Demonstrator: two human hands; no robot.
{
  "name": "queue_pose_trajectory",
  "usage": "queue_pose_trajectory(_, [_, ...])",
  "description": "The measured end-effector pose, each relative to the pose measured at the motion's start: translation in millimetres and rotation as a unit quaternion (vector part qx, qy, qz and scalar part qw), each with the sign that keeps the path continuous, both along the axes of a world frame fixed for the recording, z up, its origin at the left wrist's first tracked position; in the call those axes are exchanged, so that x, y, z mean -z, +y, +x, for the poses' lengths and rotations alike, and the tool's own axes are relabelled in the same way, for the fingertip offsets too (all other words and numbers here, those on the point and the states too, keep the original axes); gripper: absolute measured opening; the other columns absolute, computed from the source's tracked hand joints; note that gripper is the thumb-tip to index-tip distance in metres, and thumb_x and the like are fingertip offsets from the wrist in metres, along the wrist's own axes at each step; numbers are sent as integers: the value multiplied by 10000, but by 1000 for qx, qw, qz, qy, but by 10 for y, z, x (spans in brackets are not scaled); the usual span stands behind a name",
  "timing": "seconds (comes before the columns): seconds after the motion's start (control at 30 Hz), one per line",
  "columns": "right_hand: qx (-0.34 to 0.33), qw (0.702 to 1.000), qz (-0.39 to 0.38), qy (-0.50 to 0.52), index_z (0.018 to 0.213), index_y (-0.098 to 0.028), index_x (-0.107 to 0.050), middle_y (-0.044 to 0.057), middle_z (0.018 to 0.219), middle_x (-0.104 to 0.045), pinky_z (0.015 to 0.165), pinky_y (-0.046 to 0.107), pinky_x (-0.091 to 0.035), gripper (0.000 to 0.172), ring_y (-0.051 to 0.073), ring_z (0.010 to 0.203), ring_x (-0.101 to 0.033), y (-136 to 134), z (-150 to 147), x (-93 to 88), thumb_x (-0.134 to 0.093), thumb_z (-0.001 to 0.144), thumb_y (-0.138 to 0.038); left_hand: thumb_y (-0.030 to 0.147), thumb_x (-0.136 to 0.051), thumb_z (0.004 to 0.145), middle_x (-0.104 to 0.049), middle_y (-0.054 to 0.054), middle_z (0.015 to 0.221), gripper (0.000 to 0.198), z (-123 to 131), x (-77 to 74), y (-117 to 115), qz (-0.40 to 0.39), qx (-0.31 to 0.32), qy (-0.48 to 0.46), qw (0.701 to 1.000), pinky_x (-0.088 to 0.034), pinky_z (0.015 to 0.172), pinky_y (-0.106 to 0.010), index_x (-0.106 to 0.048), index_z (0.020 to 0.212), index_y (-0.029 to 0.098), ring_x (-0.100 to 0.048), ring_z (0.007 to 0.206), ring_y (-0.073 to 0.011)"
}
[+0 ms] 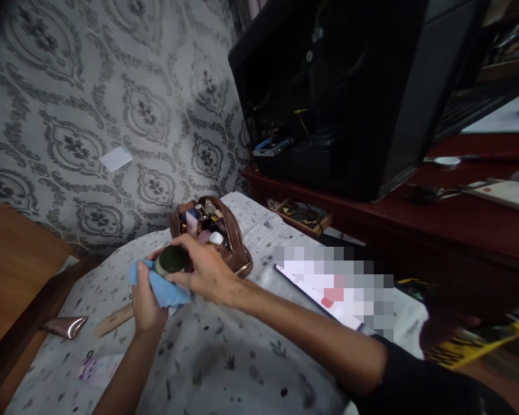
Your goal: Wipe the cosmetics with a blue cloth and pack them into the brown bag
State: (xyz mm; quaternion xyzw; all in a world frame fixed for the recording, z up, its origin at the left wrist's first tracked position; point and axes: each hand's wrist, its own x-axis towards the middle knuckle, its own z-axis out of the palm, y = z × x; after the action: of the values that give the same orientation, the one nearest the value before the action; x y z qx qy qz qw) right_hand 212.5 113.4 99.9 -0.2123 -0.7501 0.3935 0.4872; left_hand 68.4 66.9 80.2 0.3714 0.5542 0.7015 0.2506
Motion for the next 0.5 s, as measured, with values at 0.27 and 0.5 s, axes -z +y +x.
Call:
queue_pose_trajectory(0.27, [147,964,77,-209,1225,-173,-511,68,1070,-666,801,275,-432,459,210,967,-631,519,106,-327,-697,811,-244,658,-444,891,-675,-94,1198,598,-135,282,156,-23,-21,73,997,-423,1044,-353,-681,1146,172,-597,1160,-235])
queue_pose_trajectory(0.5, [129,890,111,-424,1189,-131,-547,169,1083,-690,778,329,-487,387,308,1014,-668,759,-61,-308,-631,812,-155,705,-481,846,-640,-129,1288,692,-189,464,172,-34,48,36,998,-450,1014,-370,-632,1252,165,-576,1208,-268])
